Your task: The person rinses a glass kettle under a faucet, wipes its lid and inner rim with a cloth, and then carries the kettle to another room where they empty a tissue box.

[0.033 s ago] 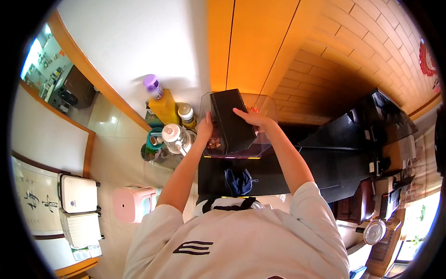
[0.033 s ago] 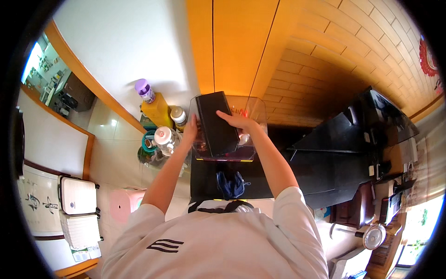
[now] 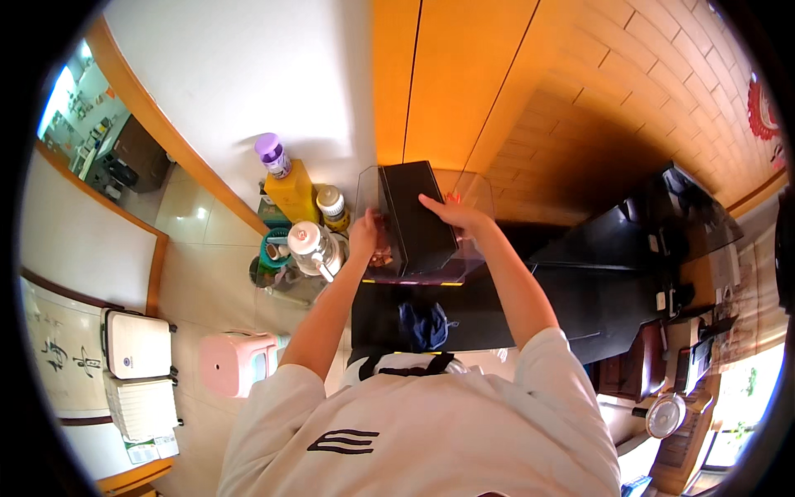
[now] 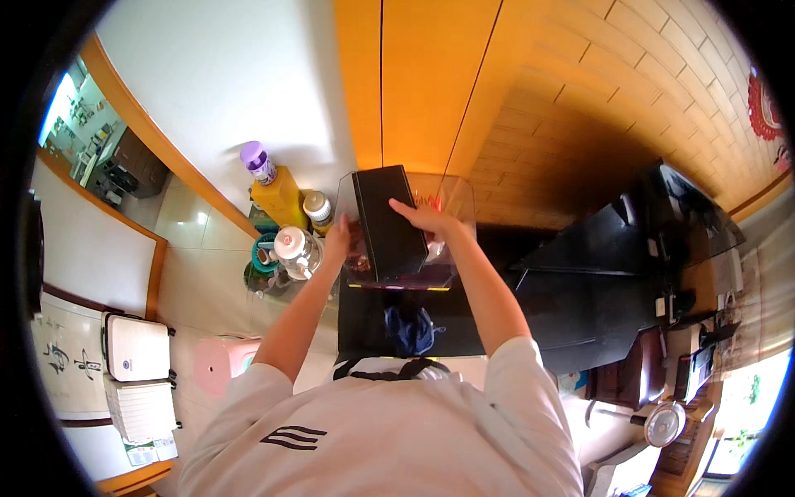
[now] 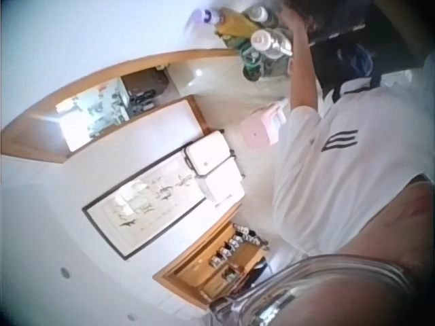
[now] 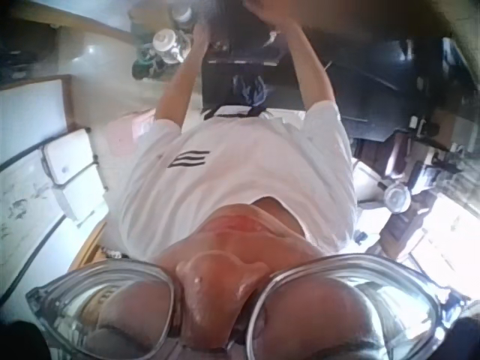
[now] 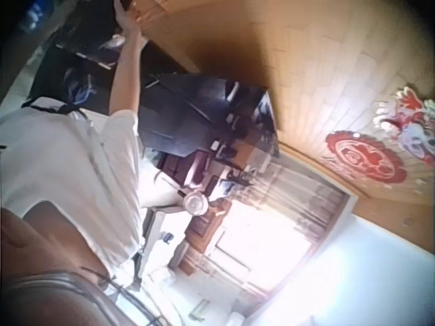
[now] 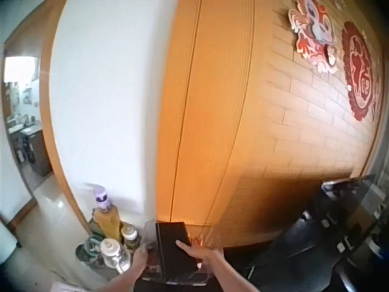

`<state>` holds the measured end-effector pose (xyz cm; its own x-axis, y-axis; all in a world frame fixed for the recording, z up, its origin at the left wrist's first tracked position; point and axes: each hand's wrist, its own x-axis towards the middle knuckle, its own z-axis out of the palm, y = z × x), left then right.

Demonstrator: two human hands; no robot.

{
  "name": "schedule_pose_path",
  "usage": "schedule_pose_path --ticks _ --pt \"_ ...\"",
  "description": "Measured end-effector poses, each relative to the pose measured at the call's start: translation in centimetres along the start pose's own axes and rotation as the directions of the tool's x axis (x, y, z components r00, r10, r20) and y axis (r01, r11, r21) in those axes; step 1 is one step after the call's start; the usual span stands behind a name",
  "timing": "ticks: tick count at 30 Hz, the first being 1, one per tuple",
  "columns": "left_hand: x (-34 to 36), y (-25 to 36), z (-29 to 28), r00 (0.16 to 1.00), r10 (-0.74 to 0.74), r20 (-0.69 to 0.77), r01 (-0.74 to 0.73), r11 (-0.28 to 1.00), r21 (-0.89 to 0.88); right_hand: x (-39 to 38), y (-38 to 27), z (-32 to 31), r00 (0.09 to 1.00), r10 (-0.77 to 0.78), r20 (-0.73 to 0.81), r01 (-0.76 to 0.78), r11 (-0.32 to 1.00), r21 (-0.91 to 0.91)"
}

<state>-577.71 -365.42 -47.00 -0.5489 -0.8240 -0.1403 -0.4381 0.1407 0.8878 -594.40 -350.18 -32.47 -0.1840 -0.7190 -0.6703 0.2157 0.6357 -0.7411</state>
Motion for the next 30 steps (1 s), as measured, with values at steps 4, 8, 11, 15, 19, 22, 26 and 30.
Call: schedule_pose_path --ticks 4,8,11,15,19,22,26,30 --pt "-2.3 5.3 2.4 0.983 -0.01 0.186 0.077 0.93 -0.358 -1.0 1.2 -1.5 0.974 0.009 -0.227 -0.025 0.998 -0.065" --pt "-3.2 6.5 1.7 0.976 0.121 0.183 -0.062 0.953 -0.298 -1.2 -0.3 -0.4 0.995 0.028 -0.095 -0.032 0.998 -0.047" --pt "-3.1 5.0 1.1 0.971 0.145 0.19 -0.065 0.925 -0.374 -2.9 -1.7 1.5 0.994 0.004 -0.108 -0.013 0.996 -0.088" --pt "-3.5 6.8 1.2 0.958 0.18 0.221 -0.084 0.919 -0.385 -0.9 0.1 -0.3 0.996 -0.007 -0.087 0.007 1.0 0.003" --pt "-3.7 7.4 0.7 0.957 0.165 0.238 -0.067 0.926 -0.372 -0.5 0.2 -0.4 0.996 0.016 -0.091 -0.017 1.0 -0.007" --pt "-3.9 7.3 1.0 0.972 0.138 0.191 -0.063 0.932 -0.356 -0.5 0.2 -0.2 0.997 0.016 -0.077 -0.017 1.0 -0.012" --pt "-3.0 5.2 -2.3 0.958 0.048 0.284 0.083 0.899 -0.431 -0.6 0.3 -0.3 0.991 0.01 -0.131 -0.015 0.999 -0.035" --pt "-4.6 6.0 -5.7 0.876 -0.088 0.475 0.404 0.674 -0.619 0.4 2.0 -2.3 0.994 0.041 -0.097 -0.039 0.999 0.02"
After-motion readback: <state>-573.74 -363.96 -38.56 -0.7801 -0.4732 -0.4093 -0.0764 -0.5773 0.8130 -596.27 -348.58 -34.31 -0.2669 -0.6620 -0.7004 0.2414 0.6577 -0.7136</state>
